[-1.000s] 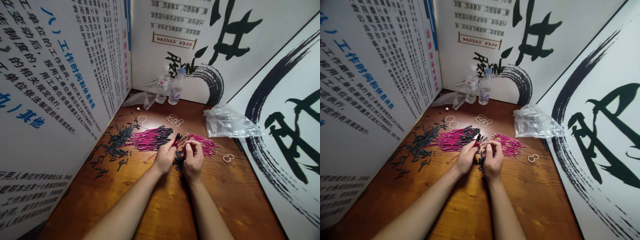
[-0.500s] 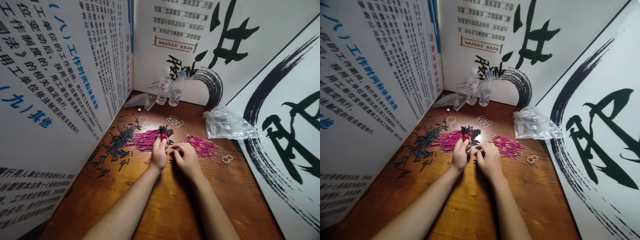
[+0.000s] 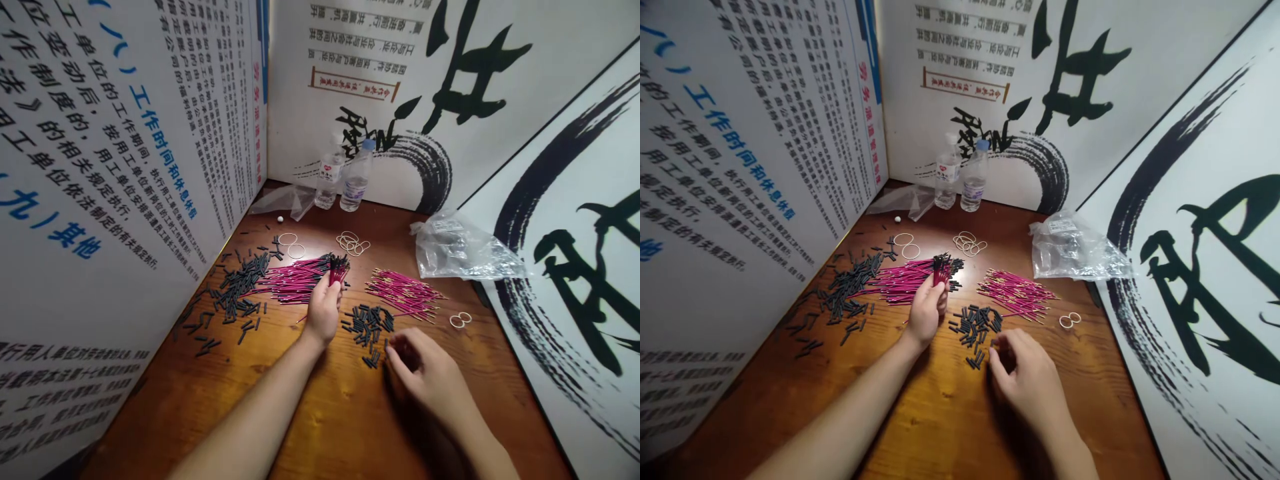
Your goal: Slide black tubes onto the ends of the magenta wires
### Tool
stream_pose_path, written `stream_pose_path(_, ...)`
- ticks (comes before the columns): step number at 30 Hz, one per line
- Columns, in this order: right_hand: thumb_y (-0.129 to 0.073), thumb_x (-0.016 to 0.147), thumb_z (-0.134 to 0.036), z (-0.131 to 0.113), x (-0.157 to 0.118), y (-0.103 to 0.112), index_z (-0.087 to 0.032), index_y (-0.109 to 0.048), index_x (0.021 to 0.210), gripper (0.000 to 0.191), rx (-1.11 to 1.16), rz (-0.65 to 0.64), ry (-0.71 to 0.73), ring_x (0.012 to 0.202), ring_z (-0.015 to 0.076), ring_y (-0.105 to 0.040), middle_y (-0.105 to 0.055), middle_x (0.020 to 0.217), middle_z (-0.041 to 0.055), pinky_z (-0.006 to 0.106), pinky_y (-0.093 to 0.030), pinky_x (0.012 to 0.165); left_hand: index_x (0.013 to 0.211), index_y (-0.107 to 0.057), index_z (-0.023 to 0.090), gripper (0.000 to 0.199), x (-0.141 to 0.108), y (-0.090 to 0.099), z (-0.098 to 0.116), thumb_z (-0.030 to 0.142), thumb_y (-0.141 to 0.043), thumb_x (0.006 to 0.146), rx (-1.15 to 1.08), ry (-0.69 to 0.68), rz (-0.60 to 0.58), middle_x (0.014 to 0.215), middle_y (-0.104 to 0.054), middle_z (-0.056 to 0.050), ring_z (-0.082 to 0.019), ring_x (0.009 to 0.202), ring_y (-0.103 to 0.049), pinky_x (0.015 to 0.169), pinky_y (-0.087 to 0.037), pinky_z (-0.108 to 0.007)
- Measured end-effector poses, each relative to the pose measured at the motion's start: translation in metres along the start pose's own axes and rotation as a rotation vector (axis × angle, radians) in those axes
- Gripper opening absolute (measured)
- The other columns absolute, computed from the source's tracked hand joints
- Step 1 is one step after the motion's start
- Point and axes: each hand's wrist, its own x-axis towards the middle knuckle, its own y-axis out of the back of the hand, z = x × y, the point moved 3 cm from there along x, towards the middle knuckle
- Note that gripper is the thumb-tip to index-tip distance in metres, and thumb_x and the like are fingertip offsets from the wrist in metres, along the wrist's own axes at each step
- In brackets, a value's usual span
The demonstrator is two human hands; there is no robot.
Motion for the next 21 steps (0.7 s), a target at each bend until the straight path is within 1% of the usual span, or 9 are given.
stream_pose_path(3,-0.054,0.086,-0.03,0.0,-0.01,-0.01,-0.021,-0.056,0.089,0.01,0.033,-0.056,-0.005,0.069,0.0161,-0.058,-0.061,0.081,0.0028,0.027,-0.047,0.064,0.08,-0.047,0.017,0.026,0.0,0.0,-0.001,0.04,-0.058,0.074,-0.001,0.003,-0.004,0.056,-0.03,0.008,-0.005,0.046,-0.022,0.044,-0.014,-0.02)
stream_pose_path(5,-0.051,0.087,-0.028,-0.003,-0.01,-0.013,-0.021,-0.057,0.091,0.01,0.069,-0.032,0.009,0.069,0.0153,-0.058,-0.062,0.082,0.0031,0.026,-0.047,0.064,0.08,-0.047,0.017,0.026,0.0,0.0,-0.001,0.04,-0.058,0.074,-0.002,0.003,-0.003,0.056,-0.031,0.008,-0.005,0.046,-0.023,0.045,-0.015,-0.02)
stream_pose_path(8,-0.049,0.089,-0.029,-0.008,-0.01,-0.004,-0.02,-0.058,0.089,0.013,0.125,0.046,-0.007,0.067,0.0146,-0.058,-0.062,0.08,0.0034,0.025,-0.047,0.062,0.08,-0.047,0.017,0.026,0.0,0.0,-0.001,0.04,-0.058,0.075,0.0,0.007,-0.004,0.056,-0.031,0.008,-0.005,0.046,-0.022,0.045,-0.015,-0.02)
stream_pose_path(9,-0.049,0.089,-0.03,-0.01,-0.012,0.001,-0.02,-0.058,0.086,0.014,0.142,0.034,-0.018,0.065,0.0142,-0.058,-0.063,0.077,0.0029,0.024,-0.046,0.06,0.08,-0.047,0.017,0.025,0.0,0.001,-0.001,0.039,-0.058,0.075,0.0,0.009,-0.006,0.056,-0.031,0.008,-0.005,0.046,-0.022,0.045,-0.014,-0.02)
stream_pose_path(12,-0.05,0.089,-0.033,-0.015,-0.018,0.004,-0.02,-0.058,0.071,0.024,0.165,-0.22,-0.038,0.051,0.0119,-0.053,-0.06,0.061,-0.0008,0.022,-0.04,0.049,0.081,-0.047,0.017,0.025,0.0,0.001,-0.002,0.038,-0.057,0.075,0.0,0.012,-0.011,0.056,-0.03,0.009,-0.005,0.046,-0.021,0.045,-0.014,-0.02)
stream_pose_path(13,-0.049,0.089,-0.032,-0.017,-0.019,0.003,-0.02,-0.06,0.07,0.025,0.175,-0.289,-0.051,0.051,0.0122,-0.054,-0.061,0.06,-0.0008,0.022,-0.039,0.048,0.082,-0.047,0.017,0.025,0.0,0.001,-0.002,0.038,-0.057,0.075,0.001,0.011,-0.011,0.056,-0.03,0.009,-0.005,0.046,-0.02,0.045,-0.014,-0.02)
stream_pose_path(15,-0.049,0.088,-0.03,-0.023,-0.019,-0.002,-0.02,-0.062,0.07,0.025,0.201,-0.341,-0.052,0.055,0.0131,-0.057,-0.063,0.062,-0.0002,0.023,-0.04,0.051,0.082,-0.047,0.017,0.024,0.001,0.0,-0.002,0.038,-0.057,0.076,0.006,0.011,-0.012,0.056,-0.03,0.009,-0.005,0.046,-0.02,0.044,-0.014,-0.02)
stream_pose_path(17,-0.049,0.088,-0.029,-0.027,-0.014,-0.009,-0.02,-0.065,0.077,0.021,0.232,-0.278,-0.04,0.062,0.0144,-0.06,-0.066,0.071,0.0015,0.024,-0.044,0.057,0.081,-0.047,0.017,0.024,0.001,0.0,-0.002,0.038,-0.056,0.076,0.011,0.008,-0.012,0.056,-0.03,0.009,-0.005,0.046,-0.021,0.044,-0.014,-0.02)
stream_pose_path(21,-0.049,0.089,-0.025,-0.029,0.0,-0.018,-0.02,-0.065,0.088,0.017,0.261,-0.081,0.022,0.078,0.0173,-0.063,-0.067,0.085,0.0051,0.027,-0.049,0.07,0.08,-0.047,0.017,0.023,0.0,0.0,-0.002,0.037,-0.056,0.076,0.02,0.005,-0.009,0.055,-0.03,0.009,-0.005,0.046,-0.021,0.044,-0.015,-0.02)
